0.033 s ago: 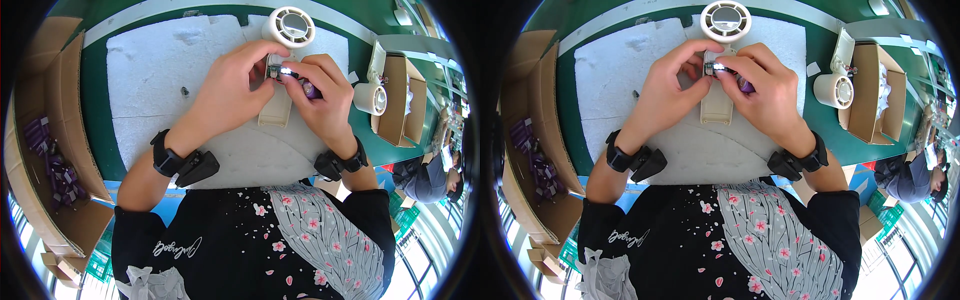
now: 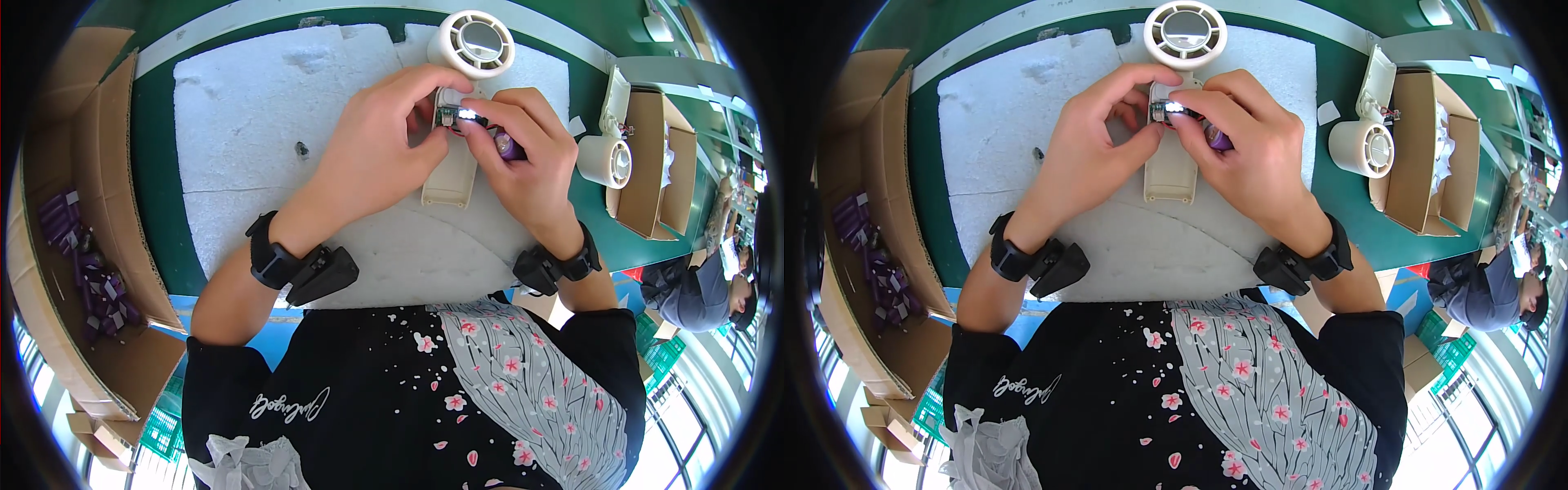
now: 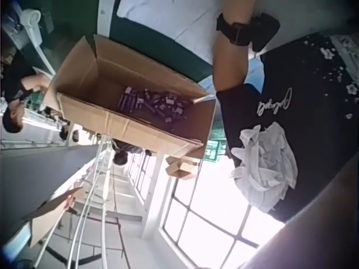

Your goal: Assembling portable fans by inserting batteries into housings and connecting internal electronic components.

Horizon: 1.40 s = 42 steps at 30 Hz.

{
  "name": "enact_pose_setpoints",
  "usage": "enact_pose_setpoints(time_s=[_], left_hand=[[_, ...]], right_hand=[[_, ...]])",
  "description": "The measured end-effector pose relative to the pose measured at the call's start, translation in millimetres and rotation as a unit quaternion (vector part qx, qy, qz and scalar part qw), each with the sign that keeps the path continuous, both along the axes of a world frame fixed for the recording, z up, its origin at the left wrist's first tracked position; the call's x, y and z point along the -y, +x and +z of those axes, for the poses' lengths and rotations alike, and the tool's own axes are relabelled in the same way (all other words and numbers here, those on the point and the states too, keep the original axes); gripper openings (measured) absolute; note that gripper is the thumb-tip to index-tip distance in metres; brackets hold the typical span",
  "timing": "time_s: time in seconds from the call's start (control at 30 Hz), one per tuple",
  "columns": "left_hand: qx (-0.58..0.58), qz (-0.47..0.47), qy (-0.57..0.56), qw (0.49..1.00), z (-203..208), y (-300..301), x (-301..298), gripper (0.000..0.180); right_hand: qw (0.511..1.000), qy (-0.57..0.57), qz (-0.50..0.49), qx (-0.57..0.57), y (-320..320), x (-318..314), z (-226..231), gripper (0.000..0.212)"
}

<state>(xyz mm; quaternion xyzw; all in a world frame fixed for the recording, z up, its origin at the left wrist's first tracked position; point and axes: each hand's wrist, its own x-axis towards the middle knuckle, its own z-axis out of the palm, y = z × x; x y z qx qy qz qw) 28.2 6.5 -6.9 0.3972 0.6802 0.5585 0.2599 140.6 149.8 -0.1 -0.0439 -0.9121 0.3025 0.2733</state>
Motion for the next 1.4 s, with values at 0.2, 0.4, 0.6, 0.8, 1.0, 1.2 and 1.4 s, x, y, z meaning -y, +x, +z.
enact_pose_setpoints(time_s=[0.2,0.4,0.6,0.8,1.0,1.2,1.4], left_hand=[[0.024,-0.014,-0.036,0.999,2,-2,0,0.039],[0.038,-0.022,-0.035,0.998,-1,-3,2,0.038],[0.082,0.008,0.044,0.996,-5,-1,1,0.037],[-0.053,-0.024,0.03,0.998,-6,-3,3,0.036],[-0.073,-0.043,-0.019,0.996,5,-6,2,0.035],[-0.057,-0.043,-0.006,0.997,1,-7,-3,0.035],[-0.075,0.027,0.051,0.995,-5,-11,6,0.036]], right_hand=[[0.999,-0.027,-0.024,0.009,1,4,4,0.02],[0.998,-0.012,-0.039,0.039,2,7,6,0.018],[0.998,-0.008,-0.047,0.049,2,8,8,0.017],[0.995,-0.045,-0.07,0.056,-1,7,9,0.018],[0.98,-0.117,-0.035,0.157,4,-6,11,0.031],[0.893,-0.357,0.107,0.252,20,-30,34,0.042],[0.847,-0.435,0.048,0.302,17,-37,38,0.034]])
